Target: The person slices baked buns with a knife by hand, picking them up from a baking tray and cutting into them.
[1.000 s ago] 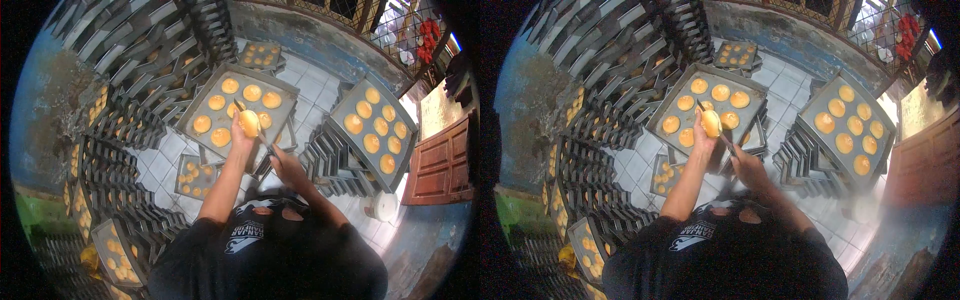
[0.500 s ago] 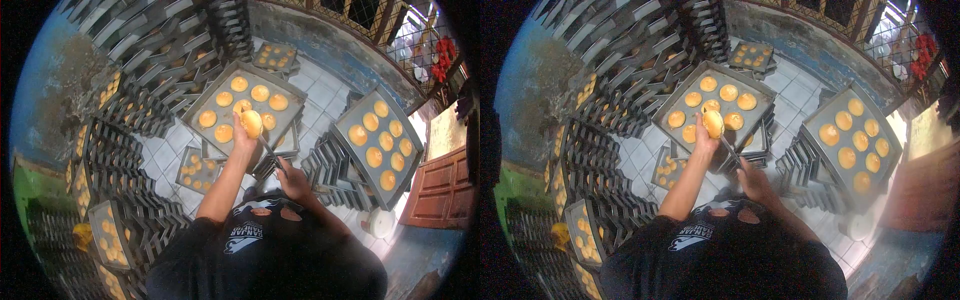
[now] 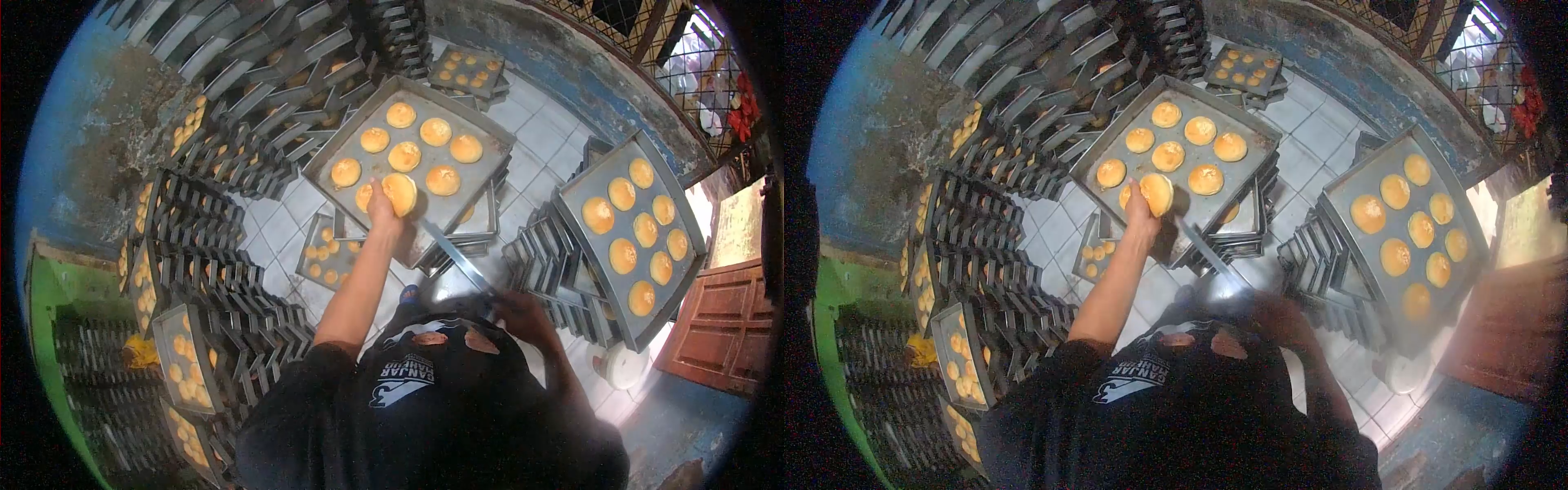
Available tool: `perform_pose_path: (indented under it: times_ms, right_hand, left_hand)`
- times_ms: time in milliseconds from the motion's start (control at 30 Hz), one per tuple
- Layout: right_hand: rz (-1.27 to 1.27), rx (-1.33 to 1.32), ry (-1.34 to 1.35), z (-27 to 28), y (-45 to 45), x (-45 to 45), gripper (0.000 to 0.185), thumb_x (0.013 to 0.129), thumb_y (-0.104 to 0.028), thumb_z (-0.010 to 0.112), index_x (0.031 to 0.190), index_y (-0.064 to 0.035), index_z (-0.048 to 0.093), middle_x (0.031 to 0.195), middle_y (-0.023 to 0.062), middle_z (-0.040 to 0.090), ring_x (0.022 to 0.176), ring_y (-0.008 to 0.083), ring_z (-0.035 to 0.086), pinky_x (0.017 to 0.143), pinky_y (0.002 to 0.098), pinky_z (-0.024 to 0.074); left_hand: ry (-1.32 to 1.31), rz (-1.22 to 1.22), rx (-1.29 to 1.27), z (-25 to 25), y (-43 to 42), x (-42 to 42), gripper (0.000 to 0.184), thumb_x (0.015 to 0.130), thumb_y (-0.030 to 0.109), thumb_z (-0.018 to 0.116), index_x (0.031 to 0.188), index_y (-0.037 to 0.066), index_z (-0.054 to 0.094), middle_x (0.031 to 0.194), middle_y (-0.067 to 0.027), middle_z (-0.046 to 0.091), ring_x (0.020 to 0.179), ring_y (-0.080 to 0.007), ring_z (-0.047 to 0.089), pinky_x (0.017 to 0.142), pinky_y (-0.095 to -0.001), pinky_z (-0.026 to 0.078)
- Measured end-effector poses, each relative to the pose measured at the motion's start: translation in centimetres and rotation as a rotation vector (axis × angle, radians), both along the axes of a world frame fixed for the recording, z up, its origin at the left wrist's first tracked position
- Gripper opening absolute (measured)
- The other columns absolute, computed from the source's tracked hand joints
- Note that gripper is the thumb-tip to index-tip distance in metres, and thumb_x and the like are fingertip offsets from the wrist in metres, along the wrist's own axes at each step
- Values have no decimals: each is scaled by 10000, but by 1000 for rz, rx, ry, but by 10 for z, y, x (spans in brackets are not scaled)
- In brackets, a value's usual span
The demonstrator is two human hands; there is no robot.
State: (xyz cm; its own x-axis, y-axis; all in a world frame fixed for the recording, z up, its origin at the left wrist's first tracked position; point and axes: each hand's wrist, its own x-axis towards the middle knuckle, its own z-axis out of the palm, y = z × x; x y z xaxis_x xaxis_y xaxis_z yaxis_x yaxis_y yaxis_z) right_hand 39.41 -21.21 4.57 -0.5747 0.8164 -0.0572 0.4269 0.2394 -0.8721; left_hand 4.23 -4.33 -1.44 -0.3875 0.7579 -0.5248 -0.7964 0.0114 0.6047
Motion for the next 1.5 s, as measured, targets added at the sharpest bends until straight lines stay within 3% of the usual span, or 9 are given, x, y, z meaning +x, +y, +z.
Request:
perform_pose_path:
  times_ms: [133,200,333,467,633,700,733,900,1500]
  right_hand:
    - [-339,-432,54,28,-13,19,313,978,-88,537,1253,-54,682,765,40,669,582,101,563,543,292,473]
    - [-558,-817,182,26,-8,12,390,950,-426,646,1111,-76,707,820,49,686,566,111,580,460,290,419]
    - [-536,-582,240,27,-2,-45,292,966,-308,649,1119,-62,685,819,23,666,592,92,565,477,255,405]
    - [-503,-441,223,21,-2,-88,242,985,-165,612,1195,-66,680,744,10,644,530,81,505,457,245,378]
    - [-510,-266,99,6,5,-112,273,997,-175,594,1229,-55,677,757,16,664,518,82,523,453,246,388]
    - [-496,-292,80,14,11,-125,439,964,-136,584,1389,-27,590,1015,81,713,885,153,652,829,342,533]
    - [-497,-283,83,30,15,-134,439,964,-136,584,1389,-27,590,1015,81,713,885,153,652,829,342,533]
    - [-390,-65,298,47,28,-167,477,989,-181,548,1424,14,533,925,116,689,840,164,652,814,317,528]
    - [-296,115,197,64,10,-132,466,1005,-145,523,1400,100,494,1022,283,693,890,308,729,831,380,544]
  left_hand:
    - [704,-237,-191,-10,-10,-24,469,1045,433,539,1114,-7,687,1032,-130,727,1000,-283,701,860,-429,537]
    - [1468,-94,-102,-8,-6,-55,421,1023,371,568,1040,-23,714,1030,-195,725,948,-328,697,809,-434,512]
    - [1937,-594,-362,6,17,-108,424,978,389,587,1045,-3,734,1026,-248,720,1029,-421,675,913,-489,518]
    - [1846,-1144,-428,12,29,-129,734,809,595,722,1210,-17,664,1065,-277,712,1064,-410,679,928,-489,532]
    - [1701,-1110,-187,9,0,-114,894,701,546,845,1325,-34,571,1157,-271,687,1107,-370,670,976,-447,516]
    - [1532,-1009,-186,2,-3,-110,831,725,415,884,1347,-23,551,1265,-223,653,1155,-307,654,1016,-422,499]
    - [1538,-1003,-178,1,-1,-107,831,725,415,884,1347,-23,550,1265,-223,653,1155,-307,654,1016,-422,499]
    - [-161,-492,251,33,4,-76,497,953,476,684,1241,74,627,1167,-90,708,1080,-264,682,928,-439,558]
    - [-289,-231,281,77,14,-2,486,877,601,711,1046,147,692,968,-24,713,903,-199,671,833,-372,529]
